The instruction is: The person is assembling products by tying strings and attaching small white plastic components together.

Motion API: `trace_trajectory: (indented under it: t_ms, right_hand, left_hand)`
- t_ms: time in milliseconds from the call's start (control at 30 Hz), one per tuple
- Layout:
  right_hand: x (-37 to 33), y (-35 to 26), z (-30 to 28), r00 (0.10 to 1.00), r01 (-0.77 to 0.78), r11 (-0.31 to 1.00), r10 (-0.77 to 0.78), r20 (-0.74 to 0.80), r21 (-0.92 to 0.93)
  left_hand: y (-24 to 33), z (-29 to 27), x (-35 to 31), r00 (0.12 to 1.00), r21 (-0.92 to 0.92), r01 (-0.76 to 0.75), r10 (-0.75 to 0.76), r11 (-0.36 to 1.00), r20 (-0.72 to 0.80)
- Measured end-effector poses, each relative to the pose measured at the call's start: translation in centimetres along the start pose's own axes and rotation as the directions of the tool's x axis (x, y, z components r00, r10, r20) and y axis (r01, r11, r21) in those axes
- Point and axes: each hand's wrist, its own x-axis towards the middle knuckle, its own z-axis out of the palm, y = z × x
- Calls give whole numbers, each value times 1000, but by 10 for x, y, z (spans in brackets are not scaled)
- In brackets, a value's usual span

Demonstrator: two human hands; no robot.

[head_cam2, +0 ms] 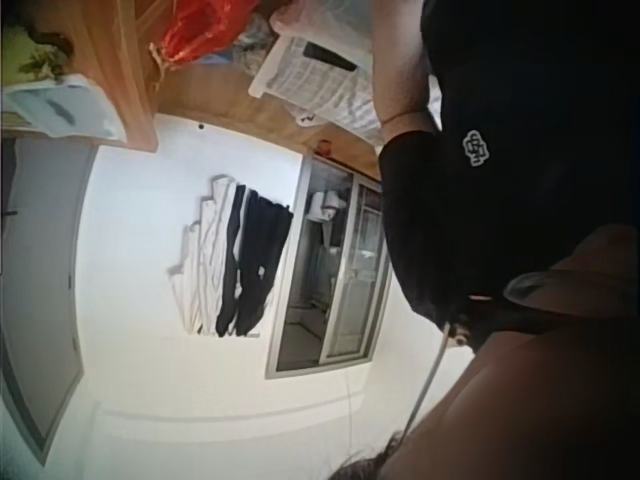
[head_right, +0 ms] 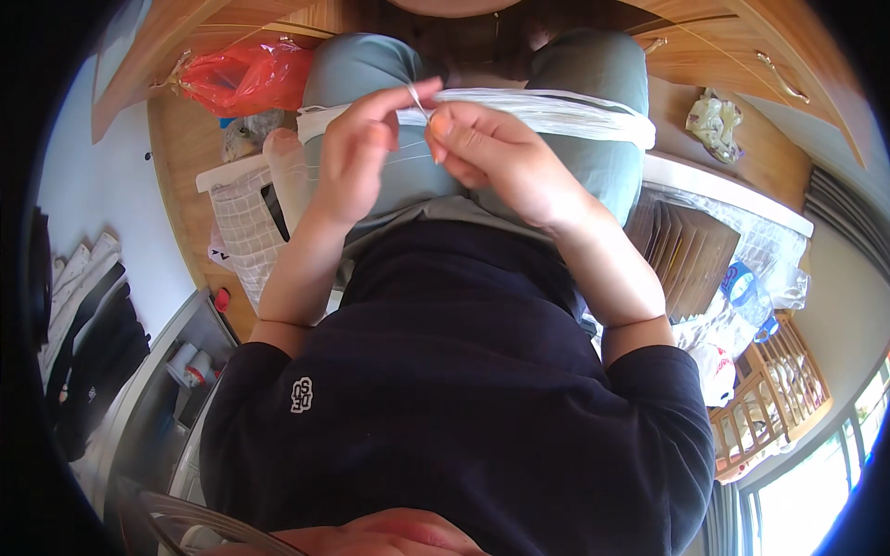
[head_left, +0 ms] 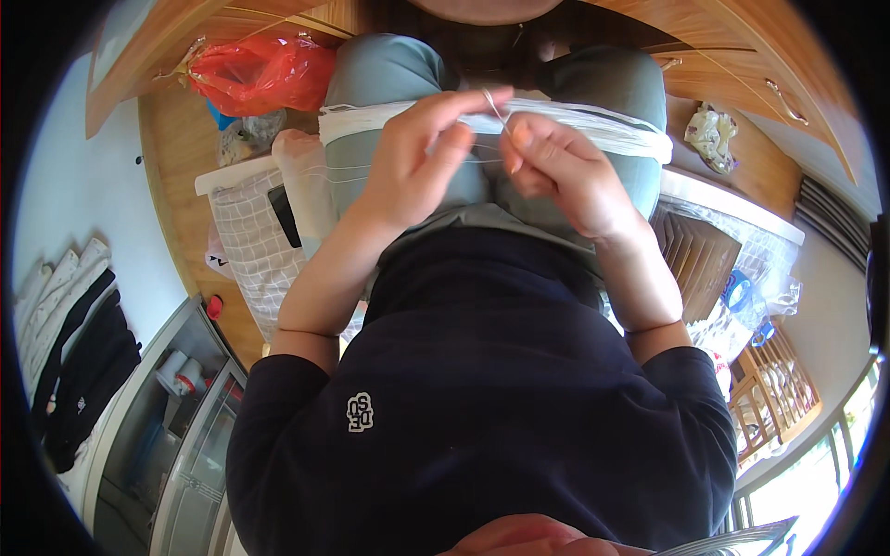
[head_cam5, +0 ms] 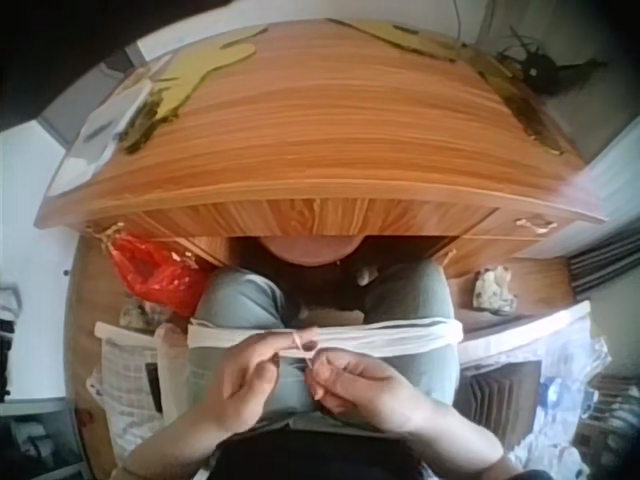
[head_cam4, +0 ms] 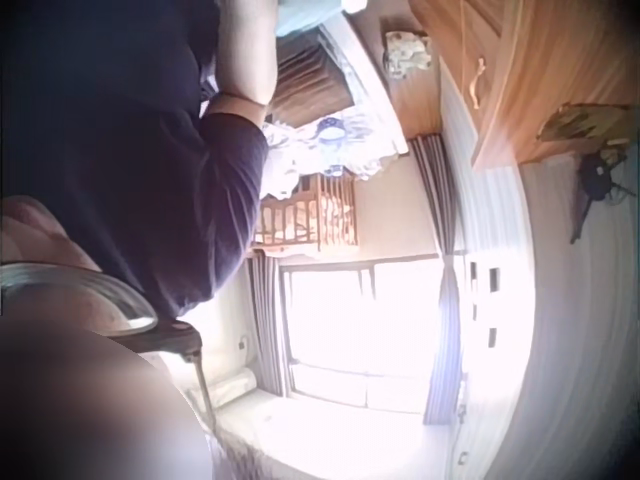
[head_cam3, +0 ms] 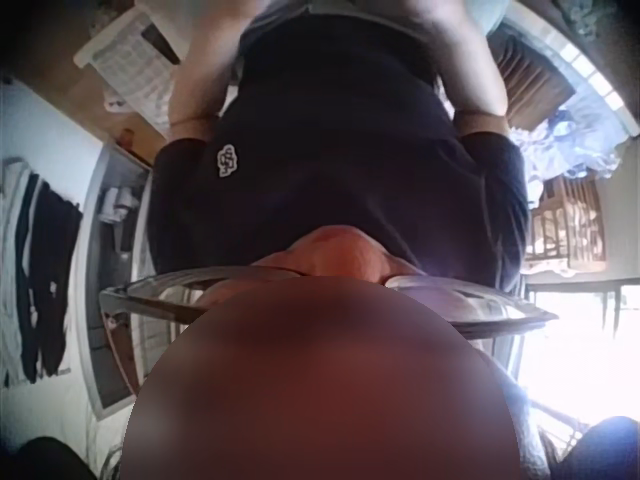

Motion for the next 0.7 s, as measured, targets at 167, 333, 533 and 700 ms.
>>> trace_trajectory:
  t_ms: [167,333,533,700]
  right_hand:
    - [4,18,-9,956,-248,809,117,268,533]
    - [0,20,-5,969,-78,887,-39,243,456]
    - [-3,20,-8,972,-197,861,110,208,469]
    - [-5,19,-7,991,-25,931,-24,128,363]
  left_hand:
    - [3,-2,-13,973,-833,218,-177,508,147]
    - [-12,-13,-2,984,210,-175,162,962,75]
    - [6,-3,-13,919,-704,306,-4,641,395]
    - [-6,-4,-10,970,534,-139,6,834,242]
